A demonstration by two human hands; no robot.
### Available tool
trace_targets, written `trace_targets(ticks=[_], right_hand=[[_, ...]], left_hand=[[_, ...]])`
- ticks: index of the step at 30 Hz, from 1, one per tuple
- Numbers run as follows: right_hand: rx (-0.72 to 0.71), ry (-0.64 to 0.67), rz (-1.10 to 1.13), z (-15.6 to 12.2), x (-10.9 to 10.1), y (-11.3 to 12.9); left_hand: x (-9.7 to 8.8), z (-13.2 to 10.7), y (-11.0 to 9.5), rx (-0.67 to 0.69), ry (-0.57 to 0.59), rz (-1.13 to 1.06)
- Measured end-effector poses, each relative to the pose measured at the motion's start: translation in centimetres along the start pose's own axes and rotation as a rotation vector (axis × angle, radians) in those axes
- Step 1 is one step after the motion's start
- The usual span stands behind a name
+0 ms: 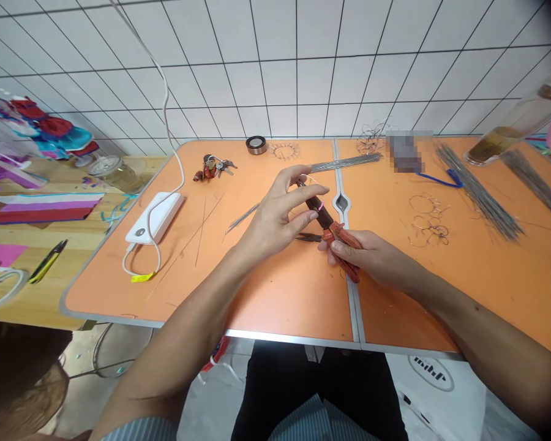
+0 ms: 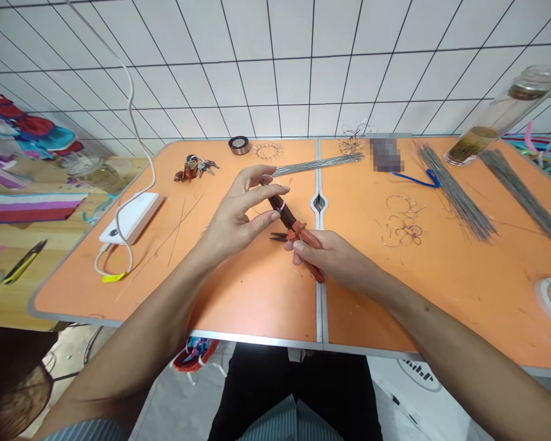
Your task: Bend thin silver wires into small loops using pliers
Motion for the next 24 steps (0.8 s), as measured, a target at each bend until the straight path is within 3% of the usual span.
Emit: trace_targets(ticks=[7,11,15,18,19,21,24], right_hand=[[0.013,-0.006,-0.032,0.0,0.1,0.1],[0.026,0.001,0.066,0.2,0.4,-0.2],[0.013,-0.082,0.154,0.3,0.2,-0.1],[-0.015,-0.181,0.181,0.3,-0.3,0.4],[-0.03,-0.211,0.181,0.3,-0.5,0.6],[-0.062,-0.28,0.151,0.3,-1.0,1.0],[-0.106,-0.41,-0.004,0.4,-1.8,1.1]], left_hand=[[0.2,-0.1,-0.1,0.004,0.008,-0.013],[0.5,-0.1,-0.1,-0.017,-0.008,0.023],[-0.3,-0.7,-0.2,-0.14,-0.24,0.032],[-0.2,-1.8,0.1,-0.347,-0.461,-0.144],[0.4,-2.1,0.2,-0.423,-0.479,-0.234],[2.6,-2.4,0.1,-0.563,-0.4,-0.419],[6.9,-2.5,-1.1,-0.768,-0.161,-0.743]])
Point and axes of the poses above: each hand's wrist, its own z-axis towards the middle knuckle, its own x-axis out of the palm, y = z × x, the point moved 6 cm from there along z, towards the middle knuckle, and after that the axes turned 6 degrees about x, right-handed, at the moved point
